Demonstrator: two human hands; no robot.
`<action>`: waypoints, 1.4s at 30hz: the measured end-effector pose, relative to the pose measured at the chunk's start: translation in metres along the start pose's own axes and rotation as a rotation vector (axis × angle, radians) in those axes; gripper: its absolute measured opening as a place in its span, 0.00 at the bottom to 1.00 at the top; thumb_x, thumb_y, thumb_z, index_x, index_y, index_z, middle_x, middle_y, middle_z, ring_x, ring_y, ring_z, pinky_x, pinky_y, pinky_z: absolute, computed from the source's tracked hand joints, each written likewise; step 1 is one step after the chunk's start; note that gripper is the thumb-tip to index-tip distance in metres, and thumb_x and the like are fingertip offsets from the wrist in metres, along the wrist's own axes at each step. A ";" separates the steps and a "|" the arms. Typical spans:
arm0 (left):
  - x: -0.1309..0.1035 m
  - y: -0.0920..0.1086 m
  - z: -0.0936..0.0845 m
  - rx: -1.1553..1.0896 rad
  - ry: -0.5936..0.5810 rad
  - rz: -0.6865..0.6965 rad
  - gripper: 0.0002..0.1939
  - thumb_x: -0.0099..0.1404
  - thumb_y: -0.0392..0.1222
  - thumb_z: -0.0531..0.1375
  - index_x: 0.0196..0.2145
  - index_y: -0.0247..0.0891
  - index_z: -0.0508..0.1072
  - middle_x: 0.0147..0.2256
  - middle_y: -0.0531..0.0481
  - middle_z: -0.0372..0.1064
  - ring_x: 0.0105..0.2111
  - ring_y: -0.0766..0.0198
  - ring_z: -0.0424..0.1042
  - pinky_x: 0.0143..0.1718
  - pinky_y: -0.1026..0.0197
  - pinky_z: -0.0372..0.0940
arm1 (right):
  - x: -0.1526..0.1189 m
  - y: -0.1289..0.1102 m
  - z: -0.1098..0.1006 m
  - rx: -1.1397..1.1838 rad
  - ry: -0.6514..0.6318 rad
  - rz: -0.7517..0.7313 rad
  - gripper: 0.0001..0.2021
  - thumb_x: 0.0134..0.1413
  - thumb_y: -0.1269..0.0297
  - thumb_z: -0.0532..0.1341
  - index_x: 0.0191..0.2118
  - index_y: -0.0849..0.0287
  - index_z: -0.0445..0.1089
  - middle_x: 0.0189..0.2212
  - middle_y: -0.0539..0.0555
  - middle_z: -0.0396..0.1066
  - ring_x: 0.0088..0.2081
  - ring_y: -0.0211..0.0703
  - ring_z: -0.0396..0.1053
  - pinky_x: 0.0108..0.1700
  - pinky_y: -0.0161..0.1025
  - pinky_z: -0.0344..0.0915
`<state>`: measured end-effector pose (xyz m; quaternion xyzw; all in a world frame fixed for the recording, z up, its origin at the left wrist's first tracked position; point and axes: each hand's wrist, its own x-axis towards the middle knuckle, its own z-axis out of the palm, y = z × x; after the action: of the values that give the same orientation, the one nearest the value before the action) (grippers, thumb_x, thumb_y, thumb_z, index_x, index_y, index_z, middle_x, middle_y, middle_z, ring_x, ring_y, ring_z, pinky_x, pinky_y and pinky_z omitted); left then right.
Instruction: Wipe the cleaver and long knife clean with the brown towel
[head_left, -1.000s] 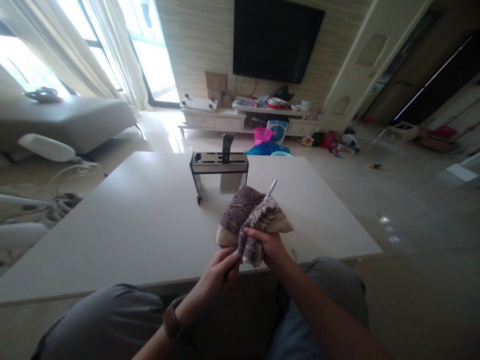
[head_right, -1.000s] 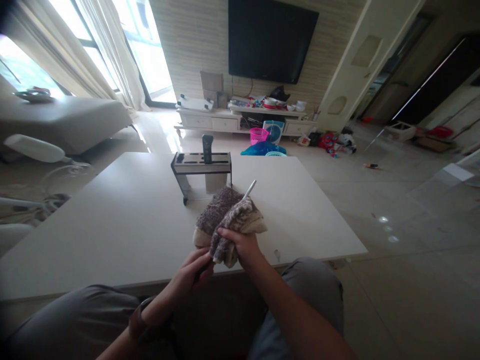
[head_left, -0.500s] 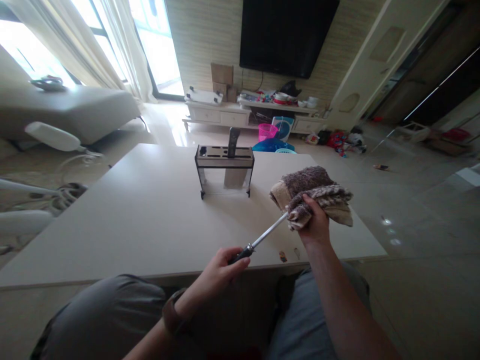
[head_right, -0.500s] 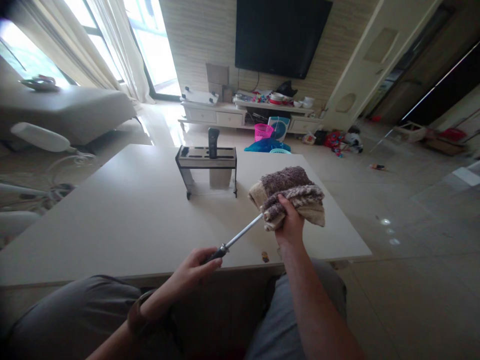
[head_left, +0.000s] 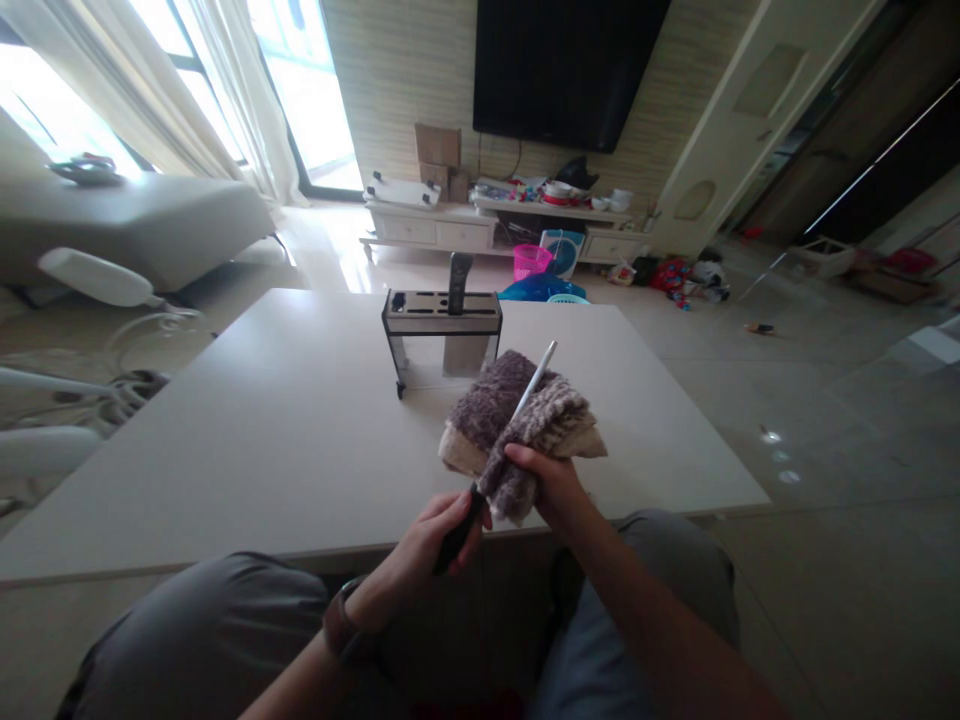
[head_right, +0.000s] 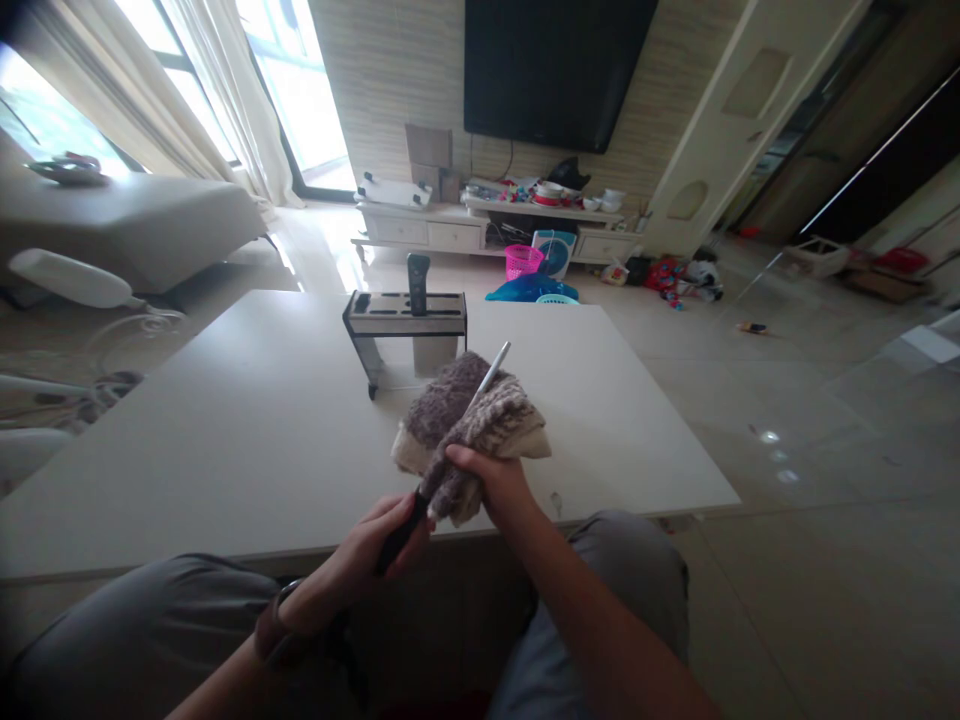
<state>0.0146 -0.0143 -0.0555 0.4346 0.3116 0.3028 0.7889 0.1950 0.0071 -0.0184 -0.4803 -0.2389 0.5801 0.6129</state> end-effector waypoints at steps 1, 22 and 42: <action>0.000 -0.001 0.000 -0.005 0.033 -0.013 0.27 0.69 0.65 0.58 0.29 0.36 0.69 0.15 0.57 0.59 0.14 0.71 0.53 0.17 0.65 0.46 | -0.003 0.006 0.001 -0.044 -0.032 0.023 0.20 0.29 0.63 0.79 0.34 0.59 0.79 0.34 0.54 0.82 0.40 0.51 0.81 0.42 0.41 0.77; 0.003 0.003 0.000 0.194 0.008 0.018 0.27 0.71 0.63 0.56 0.32 0.34 0.73 0.16 0.59 0.54 0.16 0.71 0.50 0.19 0.65 0.45 | 0.023 -0.036 -0.017 0.085 0.251 -0.287 0.17 0.29 0.69 0.78 0.31 0.58 0.77 0.33 0.50 0.82 0.35 0.42 0.80 0.36 0.35 0.79; 0.006 -0.006 -0.009 -0.039 0.104 0.060 0.26 0.67 0.64 0.60 0.30 0.36 0.70 0.14 0.61 0.50 0.13 0.73 0.47 0.15 0.67 0.42 | 0.021 -0.042 -0.016 0.086 0.208 -0.246 0.17 0.34 0.64 0.77 0.34 0.55 0.76 0.38 0.51 0.82 0.41 0.48 0.80 0.41 0.41 0.80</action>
<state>0.0129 -0.0075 -0.0660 0.4119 0.3331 0.3546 0.7705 0.2329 0.0276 0.0056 -0.4781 -0.2061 0.4577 0.7207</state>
